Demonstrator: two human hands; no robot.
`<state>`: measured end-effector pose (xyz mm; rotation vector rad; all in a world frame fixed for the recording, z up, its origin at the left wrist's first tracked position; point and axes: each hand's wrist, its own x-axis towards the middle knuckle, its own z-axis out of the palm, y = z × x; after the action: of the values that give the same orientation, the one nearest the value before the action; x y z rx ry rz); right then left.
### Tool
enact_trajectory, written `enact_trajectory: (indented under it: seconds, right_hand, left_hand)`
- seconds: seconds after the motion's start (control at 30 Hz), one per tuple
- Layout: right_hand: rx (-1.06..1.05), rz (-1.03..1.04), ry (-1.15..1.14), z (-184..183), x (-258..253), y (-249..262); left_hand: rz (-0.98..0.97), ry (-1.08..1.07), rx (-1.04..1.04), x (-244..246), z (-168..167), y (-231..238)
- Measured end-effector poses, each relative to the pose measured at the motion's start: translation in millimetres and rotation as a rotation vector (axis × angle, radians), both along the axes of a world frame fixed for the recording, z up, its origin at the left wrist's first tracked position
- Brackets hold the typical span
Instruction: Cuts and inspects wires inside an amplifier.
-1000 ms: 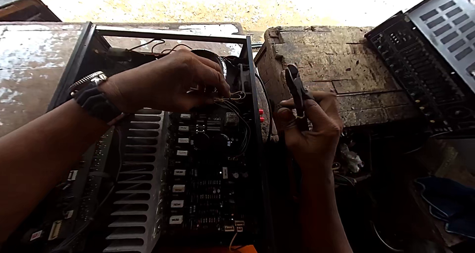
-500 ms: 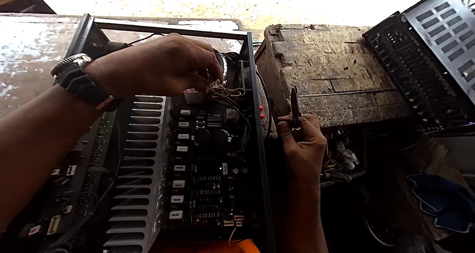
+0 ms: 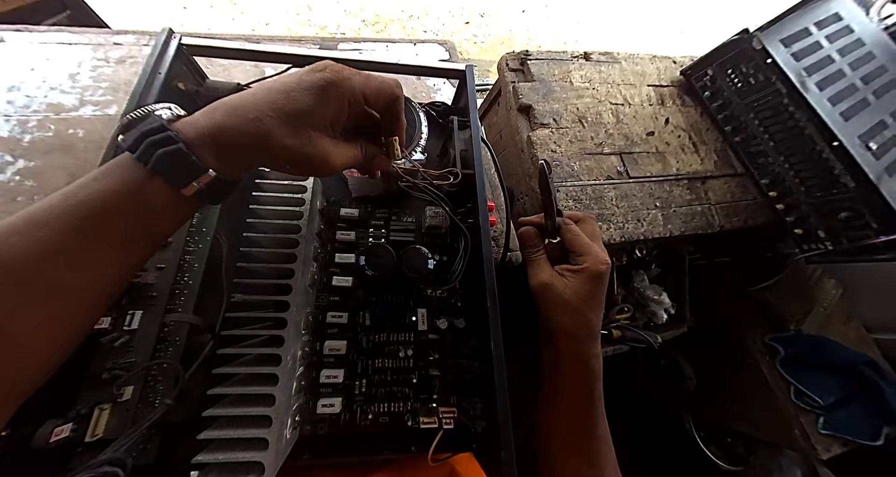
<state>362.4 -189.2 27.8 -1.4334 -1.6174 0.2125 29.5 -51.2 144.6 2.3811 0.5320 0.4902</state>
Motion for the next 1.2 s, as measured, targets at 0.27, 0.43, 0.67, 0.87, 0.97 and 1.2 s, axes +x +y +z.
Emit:
enact_trajectory:
  seconds: [0.27,0.43,0.67,0.87,0.97,1.2]
  right_hand:
    - [0.046,0.097,-0.406,58,-15,4]
    - [0.066,0.147,-0.618,84,-36,1]
    - [0.062,0.149,-0.734,86,-55,13]
    - [0.066,0.146,-0.725,85,-54,15]
    - [0.07,0.142,-0.722,84,-54,15]
    - [0.072,0.141,-0.738,84,-55,15]
  left_hand:
    - [-0.013,-0.176,0.094,8,-9,-4]
    - [0.031,-0.156,0.188,11,-9,-9]
    - [0.053,-0.204,0.166,11,-14,-9]
    - [0.036,-0.212,0.192,12,-17,-7]
    - [0.044,-0.198,0.222,12,-16,-8]
    - [0.047,-0.189,0.301,14,-16,-11]
